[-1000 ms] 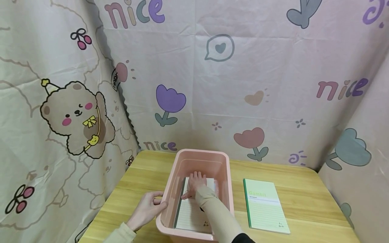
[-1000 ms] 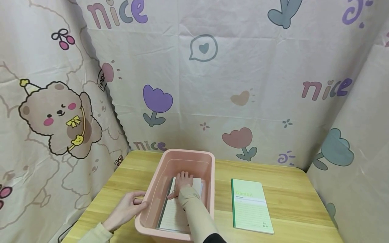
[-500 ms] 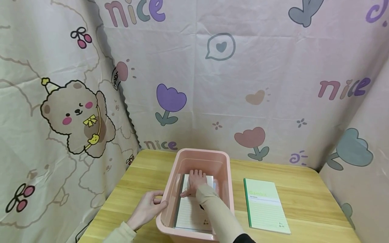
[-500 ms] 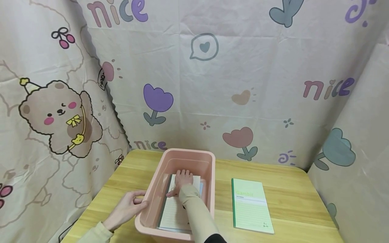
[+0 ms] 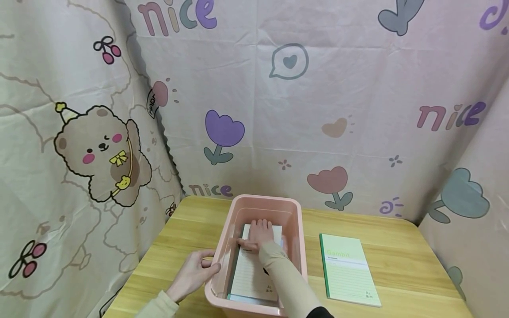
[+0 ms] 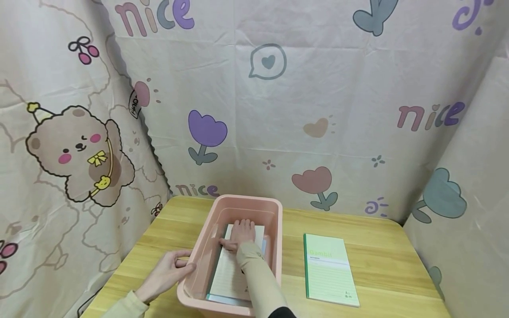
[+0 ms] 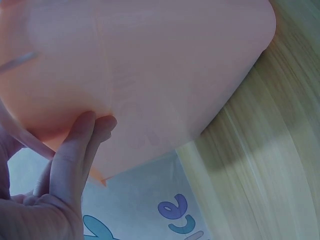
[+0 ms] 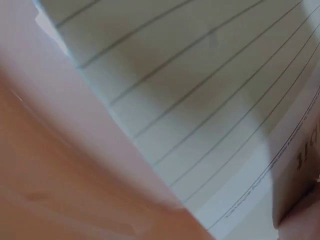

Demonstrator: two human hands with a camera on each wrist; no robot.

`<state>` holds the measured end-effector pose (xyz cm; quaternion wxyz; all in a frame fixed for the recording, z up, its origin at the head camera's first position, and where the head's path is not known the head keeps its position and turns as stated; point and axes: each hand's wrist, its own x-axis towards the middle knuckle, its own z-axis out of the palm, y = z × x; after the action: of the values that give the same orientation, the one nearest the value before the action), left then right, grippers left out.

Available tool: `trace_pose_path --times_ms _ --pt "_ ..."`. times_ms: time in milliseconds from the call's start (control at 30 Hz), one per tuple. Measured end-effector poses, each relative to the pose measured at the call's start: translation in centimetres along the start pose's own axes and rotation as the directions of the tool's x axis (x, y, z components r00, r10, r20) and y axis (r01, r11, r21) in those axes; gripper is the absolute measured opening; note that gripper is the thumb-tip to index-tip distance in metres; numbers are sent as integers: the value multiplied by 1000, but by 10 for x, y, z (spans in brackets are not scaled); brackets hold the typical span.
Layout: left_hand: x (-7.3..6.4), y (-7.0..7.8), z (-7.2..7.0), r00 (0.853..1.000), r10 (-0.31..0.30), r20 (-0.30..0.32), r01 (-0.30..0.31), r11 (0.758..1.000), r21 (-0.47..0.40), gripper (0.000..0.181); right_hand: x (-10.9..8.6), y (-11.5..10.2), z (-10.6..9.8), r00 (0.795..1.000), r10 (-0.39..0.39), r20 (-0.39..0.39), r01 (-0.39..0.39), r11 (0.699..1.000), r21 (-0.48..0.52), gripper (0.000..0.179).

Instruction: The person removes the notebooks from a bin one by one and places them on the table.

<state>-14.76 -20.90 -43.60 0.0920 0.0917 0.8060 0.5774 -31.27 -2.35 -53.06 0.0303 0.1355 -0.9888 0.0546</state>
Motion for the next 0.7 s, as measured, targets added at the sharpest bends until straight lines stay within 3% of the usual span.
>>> trace_pose_path --times_ms 267,700 --pt "-1 1 0 1000 0 9 0 1000 -15 52 -3 1 -7 998 40 -54 -43 998 -47 90" --pt "-2 2 0 1000 -10 5 11 999 -34 52 -1 -3 -16 998 0 -63 -4 998 -63 77"
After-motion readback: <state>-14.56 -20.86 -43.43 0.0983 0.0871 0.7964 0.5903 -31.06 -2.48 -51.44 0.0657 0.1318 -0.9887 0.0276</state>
